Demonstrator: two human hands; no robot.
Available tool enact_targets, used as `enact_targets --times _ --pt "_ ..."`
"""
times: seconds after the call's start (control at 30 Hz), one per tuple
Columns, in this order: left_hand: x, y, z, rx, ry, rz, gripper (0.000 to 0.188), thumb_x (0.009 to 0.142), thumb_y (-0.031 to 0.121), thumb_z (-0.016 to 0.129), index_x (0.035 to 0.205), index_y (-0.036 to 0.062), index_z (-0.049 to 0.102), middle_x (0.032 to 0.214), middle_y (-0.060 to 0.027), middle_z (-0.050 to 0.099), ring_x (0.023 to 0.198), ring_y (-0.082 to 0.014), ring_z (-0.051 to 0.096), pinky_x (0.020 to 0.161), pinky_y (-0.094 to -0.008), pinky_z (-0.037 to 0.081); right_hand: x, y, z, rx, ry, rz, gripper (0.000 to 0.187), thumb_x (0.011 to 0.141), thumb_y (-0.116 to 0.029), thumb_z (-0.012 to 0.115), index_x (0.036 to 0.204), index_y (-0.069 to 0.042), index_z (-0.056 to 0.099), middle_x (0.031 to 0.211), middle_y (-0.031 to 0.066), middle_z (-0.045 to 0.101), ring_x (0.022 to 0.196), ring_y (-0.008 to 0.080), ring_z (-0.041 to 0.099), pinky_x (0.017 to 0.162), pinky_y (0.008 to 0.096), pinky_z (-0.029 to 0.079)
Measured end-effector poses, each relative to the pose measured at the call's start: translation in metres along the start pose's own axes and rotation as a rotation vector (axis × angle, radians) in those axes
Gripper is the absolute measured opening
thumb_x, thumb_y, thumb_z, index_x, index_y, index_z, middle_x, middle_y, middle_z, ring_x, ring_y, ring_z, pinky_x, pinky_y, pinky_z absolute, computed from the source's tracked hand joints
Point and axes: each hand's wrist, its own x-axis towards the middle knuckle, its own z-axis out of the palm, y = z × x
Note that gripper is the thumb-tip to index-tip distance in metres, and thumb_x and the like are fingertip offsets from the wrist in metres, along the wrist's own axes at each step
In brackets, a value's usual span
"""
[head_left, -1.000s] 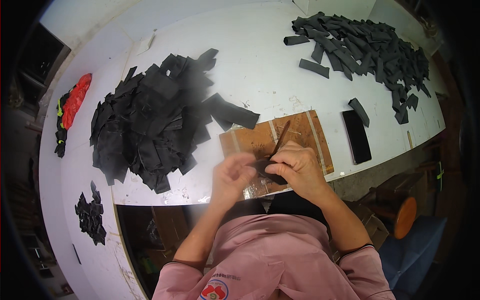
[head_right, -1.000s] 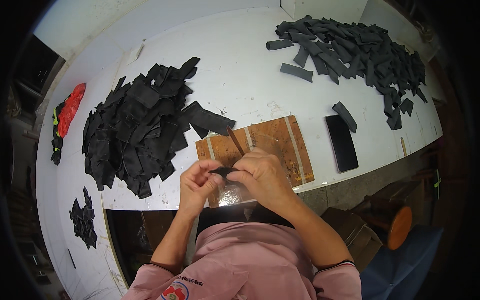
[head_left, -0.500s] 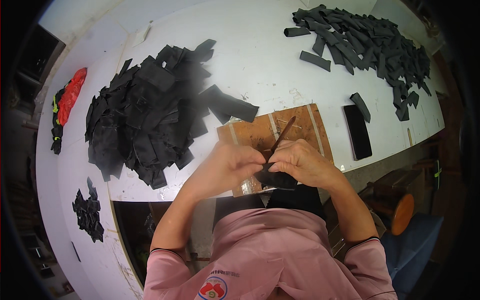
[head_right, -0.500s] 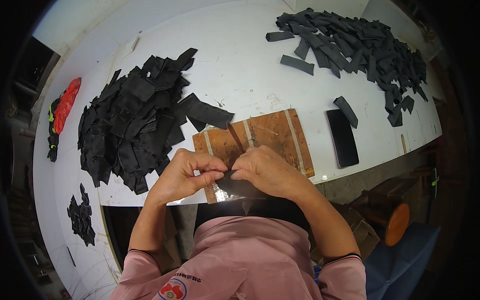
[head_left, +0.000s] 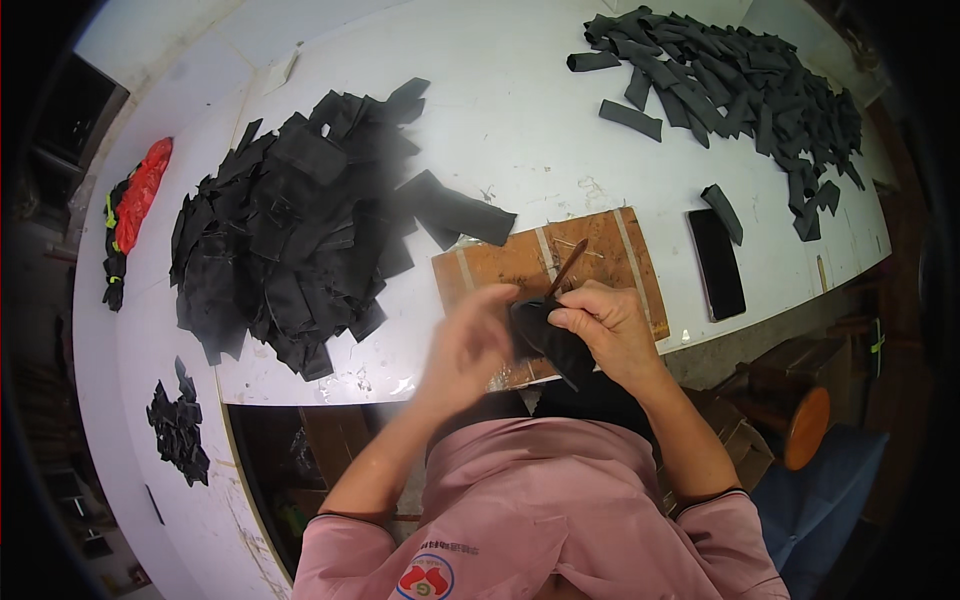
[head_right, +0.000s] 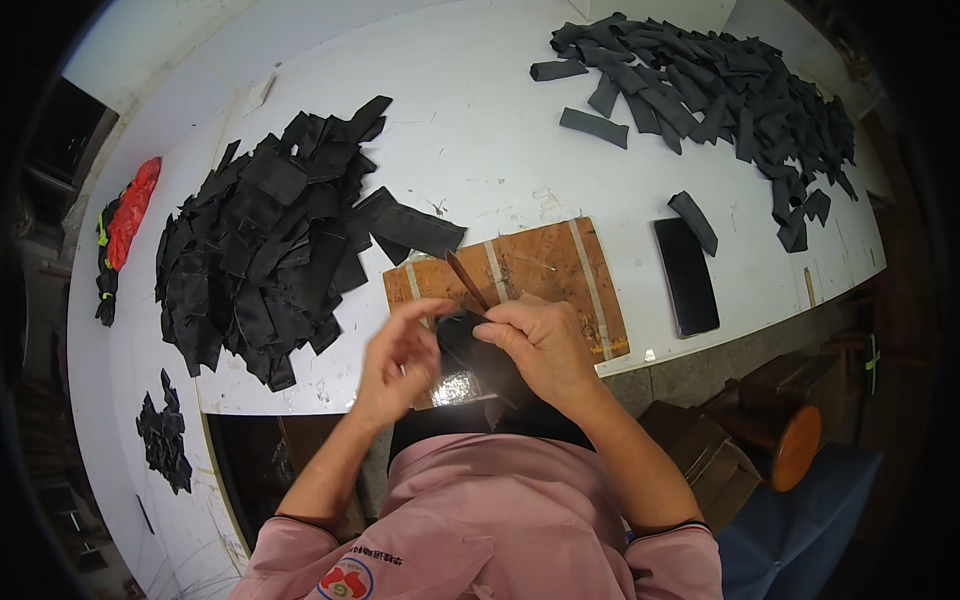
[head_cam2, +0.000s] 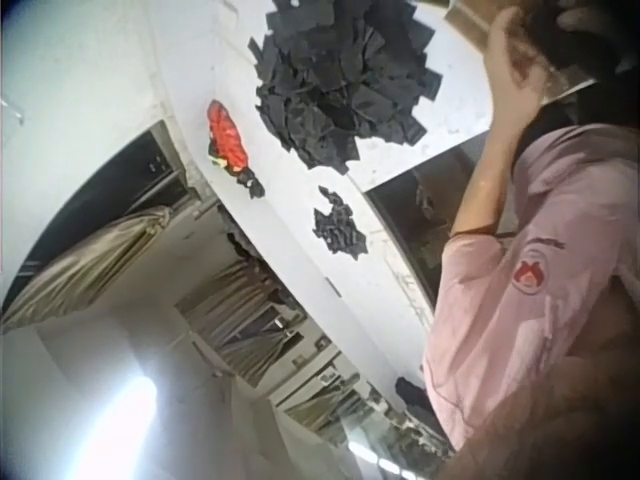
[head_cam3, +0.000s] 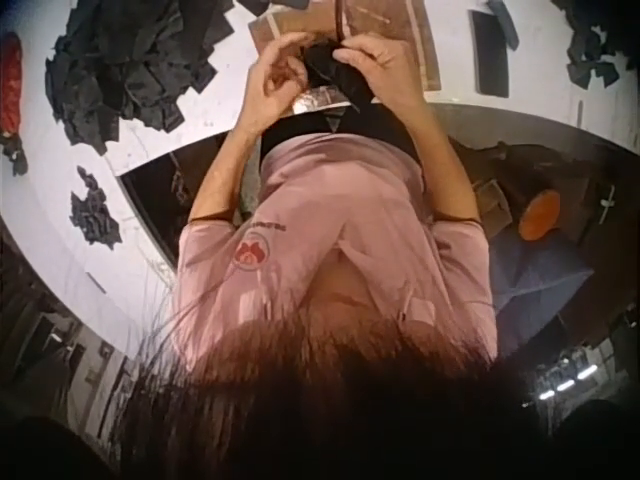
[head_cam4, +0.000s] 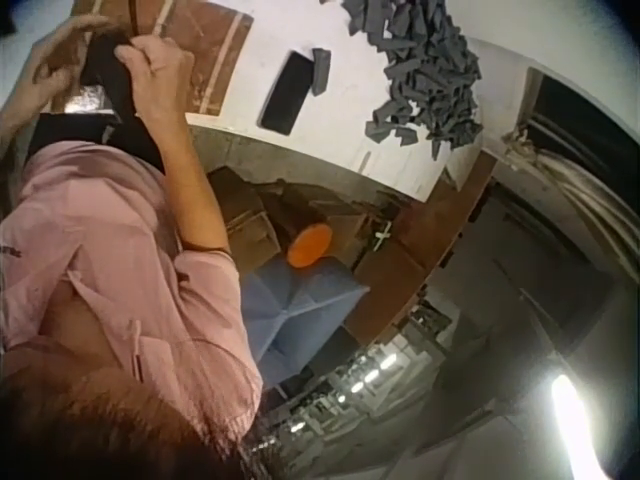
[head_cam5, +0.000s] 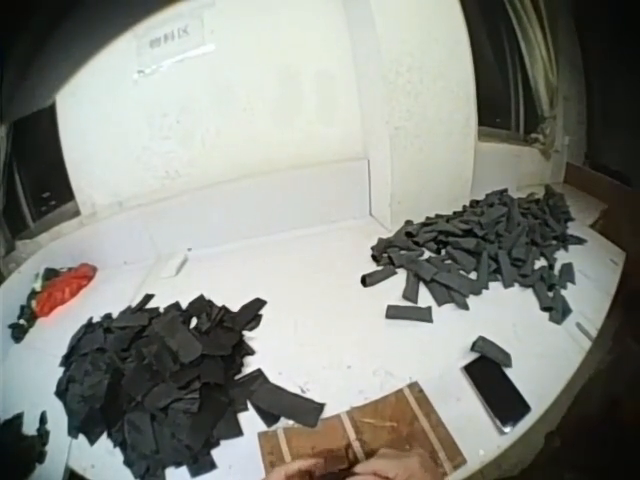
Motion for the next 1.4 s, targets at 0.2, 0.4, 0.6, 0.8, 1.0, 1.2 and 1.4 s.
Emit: enact_targets --times 0.2,0.4,0.6,0.8,1.0,1.2,1.4 --pt "-0.002 -0.033 0.018 -0.018 -0.001 -0.049 0.038 0.079 -0.004 0.045 0.116 0.0023 0.048 0.086 -0.0030 0.057 0.075 -0.0105 0.054 0.069 -0.0234 0.044 -0.003 -0.004 0.005 0.173 -0.031 0.078 0.012 0.075 -0.011 0.064 0.080 0.000 0.063 0.067 0.0081 0.061 0.059 0.0102 0.055 0.055 0.0237 0.042" --pt "-0.006 -0.027 0.014 -0.033 0.072 0.040 0.036 0.078 0.003 0.052 0.113 -0.0006 0.048 0.100 -0.0109 0.056 0.083 -0.0178 0.055 0.076 -0.0293 0.045 -0.001 0.001 0.009 0.174 -0.026 0.141 0.010 0.075 -0.008 0.064 0.078 0.001 0.063 0.063 0.0025 0.058 0.057 0.0056 0.051 0.052 0.0211 0.041" --pt "-0.048 -0.033 0.019 0.667 0.093 0.379 0.044 0.070 0.012 0.063 0.110 -0.0028 0.049 0.108 -0.0191 0.050 0.093 -0.0320 0.051 0.080 -0.0358 0.042 -0.010 0.026 0.010 0.197 0.066 0.174 0.012 0.076 -0.010 0.065 0.077 0.001 0.062 0.061 0.0015 0.057 0.057 0.0046 0.048 0.051 0.0216 0.039" --pt "-0.089 -0.067 0.010 0.720 0.008 0.464 0.026 0.067 0.006 0.064 0.091 -0.0014 0.057 0.086 -0.0139 0.058 0.074 -0.0284 0.057 0.069 -0.0358 0.045 -0.019 0.035 0.001 0.392 0.099 0.262 0.011 0.078 -0.009 0.063 0.077 0.002 0.061 0.063 -0.0033 0.055 0.059 0.0019 0.045 0.052 0.0182 0.036" --pt "-0.079 -0.069 0.019 1.101 -0.146 0.057 0.024 0.071 0.013 0.061 0.093 0.0032 0.059 0.075 -0.0156 0.059 0.067 -0.0313 0.058 0.059 -0.0396 0.046 -0.030 0.023 -0.002 0.386 0.072 0.274 0.009 0.077 -0.007 0.063 0.077 0.002 0.062 0.064 -0.0028 0.055 0.059 0.0035 0.046 0.053 0.0195 0.037" --pt "-0.095 -0.068 0.010 1.080 -0.150 0.115 0.008 0.074 0.006 0.055 0.079 0.0017 0.059 0.069 -0.0147 0.058 0.062 -0.0298 0.058 0.056 -0.0365 0.047 -0.036 0.015 -0.010 0.287 -0.035 0.003 0.008 0.074 -0.004 0.064 0.075 0.003 0.059 0.065 0.0022 0.053 0.059 0.0088 0.047 0.053 0.0224 0.037" --pt "-0.042 0.013 -0.013 0.950 0.501 0.325 0.019 0.081 0.010 0.057 0.095 -0.0020 0.059 0.086 -0.0163 0.060 0.074 -0.0233 0.058 0.067 -0.0317 0.045 -0.032 0.000 -0.015 0.196 -0.216 -0.072 0.010 0.077 -0.006 0.059 0.075 0.004 0.056 0.064 0.0080 0.051 0.059 0.0175 0.049 0.055 0.0274 0.039"
